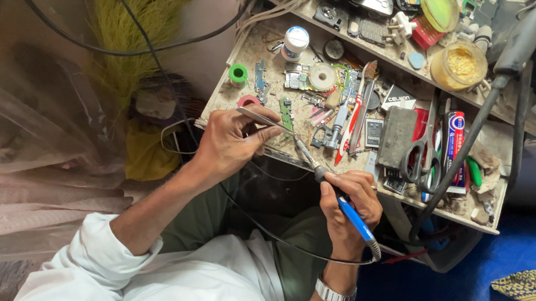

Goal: The person sits on the floor and uses a soldering iron to work on a small green circuit board. They hold the board with tweezers in the left hand and apply the soldering iron with the right hand, occasionally dipping the iron into a container of flux or solder.

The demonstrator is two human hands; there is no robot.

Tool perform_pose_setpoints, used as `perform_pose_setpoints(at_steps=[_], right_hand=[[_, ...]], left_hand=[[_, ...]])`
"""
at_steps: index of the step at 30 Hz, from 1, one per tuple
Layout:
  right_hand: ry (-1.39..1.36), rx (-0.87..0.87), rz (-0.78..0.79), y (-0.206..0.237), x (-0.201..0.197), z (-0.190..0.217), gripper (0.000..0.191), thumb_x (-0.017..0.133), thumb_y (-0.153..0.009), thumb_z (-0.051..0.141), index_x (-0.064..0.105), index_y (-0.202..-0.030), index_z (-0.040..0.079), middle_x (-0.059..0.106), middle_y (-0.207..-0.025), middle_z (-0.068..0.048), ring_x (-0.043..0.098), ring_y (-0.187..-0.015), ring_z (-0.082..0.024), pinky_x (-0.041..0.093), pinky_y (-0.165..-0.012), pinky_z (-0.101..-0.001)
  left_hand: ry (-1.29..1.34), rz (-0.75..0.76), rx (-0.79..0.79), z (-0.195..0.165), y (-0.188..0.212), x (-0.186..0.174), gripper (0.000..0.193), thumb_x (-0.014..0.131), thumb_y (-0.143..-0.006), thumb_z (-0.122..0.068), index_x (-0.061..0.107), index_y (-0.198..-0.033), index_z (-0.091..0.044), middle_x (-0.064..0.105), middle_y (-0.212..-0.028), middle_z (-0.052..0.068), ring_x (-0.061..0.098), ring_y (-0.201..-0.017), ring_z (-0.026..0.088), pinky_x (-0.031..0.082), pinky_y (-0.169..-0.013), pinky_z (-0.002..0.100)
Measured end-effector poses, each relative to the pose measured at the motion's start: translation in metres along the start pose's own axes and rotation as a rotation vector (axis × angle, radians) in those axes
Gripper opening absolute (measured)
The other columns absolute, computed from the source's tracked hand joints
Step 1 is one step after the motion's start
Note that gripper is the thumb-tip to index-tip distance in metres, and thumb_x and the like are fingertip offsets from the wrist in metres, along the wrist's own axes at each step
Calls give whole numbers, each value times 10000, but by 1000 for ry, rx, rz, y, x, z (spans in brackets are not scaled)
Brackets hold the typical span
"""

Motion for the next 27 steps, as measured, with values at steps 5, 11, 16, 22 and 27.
perform_pose_setpoints(at_steps=[5,11,16,22,27], right_hand=[[-16,7,5,0,0,-1,186,766,-799,-20,736,-979,17,699,-895,-67,641,-918,-204,529,-859,-313],[-3,3,-3,1,-2,-3,179,763,-794,-17,730,-967,18,691,-889,-68,645,-913,-203,534,-851,-317],[-21,-9,14,1,-4,-5,182,748,-787,-14,734,-965,20,686,-898,-67,642,-926,-207,532,-870,-317],[-7,-1,26,3,-2,-7,185,801,-785,6,750,-960,31,690,-891,-58,646,-927,-209,530,-874,-317],[-13,-2,41,3,-3,-8,216,809,-760,-4,755,-964,39,687,-891,-55,644,-928,-204,529,-878,-317]], left_hand=[[0,-4,13,-3,0,1,138,765,-924,-92,756,-1038,-15,724,-811,17,647,-592,66,519,-518,230],[27,3,38,-1,1,1,117,753,-931,-63,745,-1038,-17,689,-818,6,631,-598,61,509,-520,225],[43,16,-8,10,1,-3,107,748,-928,-29,746,-1035,-32,679,-744,-7,591,-580,54,469,-502,216],[39,12,-101,18,-1,-4,70,743,-929,-26,757,-996,-39,663,-702,-12,597,-549,39,485,-439,212],[98,22,-115,14,0,-6,101,723,-924,-13,733,-1025,-21,680,-787,-16,622,-582,41,511,-444,202]])
Point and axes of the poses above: each hand's wrist, its own y-axis away from the middle knuckle, its own x-axis out of the palm, z = x × y, the point moved 6 cm from there along -y, towards the middle knuckle
